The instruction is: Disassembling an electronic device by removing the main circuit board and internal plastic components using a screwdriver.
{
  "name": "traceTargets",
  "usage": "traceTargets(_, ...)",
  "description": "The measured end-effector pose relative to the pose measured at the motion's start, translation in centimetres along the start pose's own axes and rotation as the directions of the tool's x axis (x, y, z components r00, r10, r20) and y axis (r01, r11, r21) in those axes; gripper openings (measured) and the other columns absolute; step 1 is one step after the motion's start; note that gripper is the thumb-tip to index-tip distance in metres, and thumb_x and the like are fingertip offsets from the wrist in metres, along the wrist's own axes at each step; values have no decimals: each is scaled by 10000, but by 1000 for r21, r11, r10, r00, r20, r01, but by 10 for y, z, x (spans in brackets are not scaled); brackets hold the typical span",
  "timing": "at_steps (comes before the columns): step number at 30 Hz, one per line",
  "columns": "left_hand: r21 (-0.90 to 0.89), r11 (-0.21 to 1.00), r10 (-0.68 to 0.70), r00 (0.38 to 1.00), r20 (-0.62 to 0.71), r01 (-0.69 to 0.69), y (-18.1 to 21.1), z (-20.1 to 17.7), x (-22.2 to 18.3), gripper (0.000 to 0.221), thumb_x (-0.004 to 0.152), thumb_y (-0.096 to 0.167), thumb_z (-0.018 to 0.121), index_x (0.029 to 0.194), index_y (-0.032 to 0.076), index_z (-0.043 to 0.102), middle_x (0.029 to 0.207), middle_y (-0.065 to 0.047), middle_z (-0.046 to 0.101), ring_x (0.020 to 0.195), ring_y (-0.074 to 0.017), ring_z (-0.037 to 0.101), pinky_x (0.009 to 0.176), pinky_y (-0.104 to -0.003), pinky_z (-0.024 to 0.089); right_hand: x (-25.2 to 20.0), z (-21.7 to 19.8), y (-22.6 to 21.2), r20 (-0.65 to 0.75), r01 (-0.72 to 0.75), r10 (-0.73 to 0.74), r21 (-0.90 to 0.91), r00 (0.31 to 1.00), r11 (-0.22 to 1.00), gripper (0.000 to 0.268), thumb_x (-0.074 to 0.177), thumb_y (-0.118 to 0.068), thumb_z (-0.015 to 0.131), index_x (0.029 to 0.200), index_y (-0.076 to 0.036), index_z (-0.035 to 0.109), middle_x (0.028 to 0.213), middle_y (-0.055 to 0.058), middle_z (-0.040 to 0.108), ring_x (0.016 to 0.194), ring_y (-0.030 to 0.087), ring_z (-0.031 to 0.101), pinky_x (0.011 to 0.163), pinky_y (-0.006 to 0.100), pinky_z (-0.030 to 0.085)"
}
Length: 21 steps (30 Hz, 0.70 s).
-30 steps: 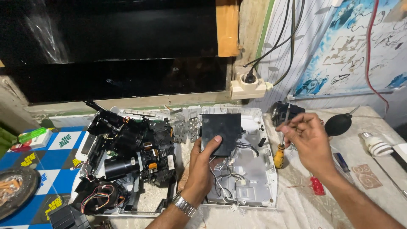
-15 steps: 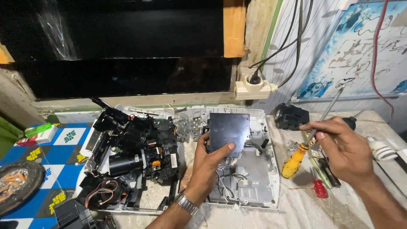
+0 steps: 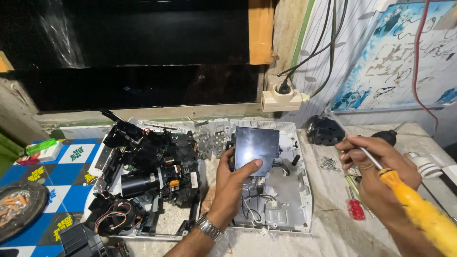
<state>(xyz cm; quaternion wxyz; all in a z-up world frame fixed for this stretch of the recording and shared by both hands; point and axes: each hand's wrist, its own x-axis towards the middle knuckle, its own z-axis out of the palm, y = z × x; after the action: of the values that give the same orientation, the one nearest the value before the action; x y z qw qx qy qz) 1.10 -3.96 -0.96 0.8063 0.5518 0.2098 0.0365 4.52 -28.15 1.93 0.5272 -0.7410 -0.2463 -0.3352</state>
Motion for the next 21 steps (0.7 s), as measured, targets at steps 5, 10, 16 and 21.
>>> traceTargets(5,-79,996,-42,999,-13,41,5,2,-3,1025,583,260,823,1509,179,391,1397,-99,646,1240,-245,626,1134,-409,428,-6,6,5,133,-101,91,68,987,993,181,1065,-57,553,1188,8,670,976,142,704,709,157,636,618,225,496)
traceTargets(10,-11,998,-60,998,-2,60,2,2,-2,1083,563,332,824,1530,206,351,1456,-124,608,1309,-264,605,1181,-462,382,5,19,1,223,-41,42,-9,974,999,182,1032,-85,572,1036,23,719,862,111,712,690,141,681,625,226,529)
traceTargets(16,-8,999,-49,999,-8,49,-1,1,0,1082,549,339,832,1520,207,372,1513,-107,517,1338,-244,551,1182,-466,376,6,26,8,294,8,20,-95,956,995,203,1010,-128,595,977,7,743,947,45,766,641,109,660,637,215,539)
traceTargets(21,19,999,-49,999,-5,49,-3,1,3,1114,533,373,834,1530,223,361,1560,-95,462,1385,-250,515,1192,-483,367,10,28,8,312,85,-48,-108,949,990,204,1006,-108,596,925,11,742,954,49,773,647,115,673,633,226,539)
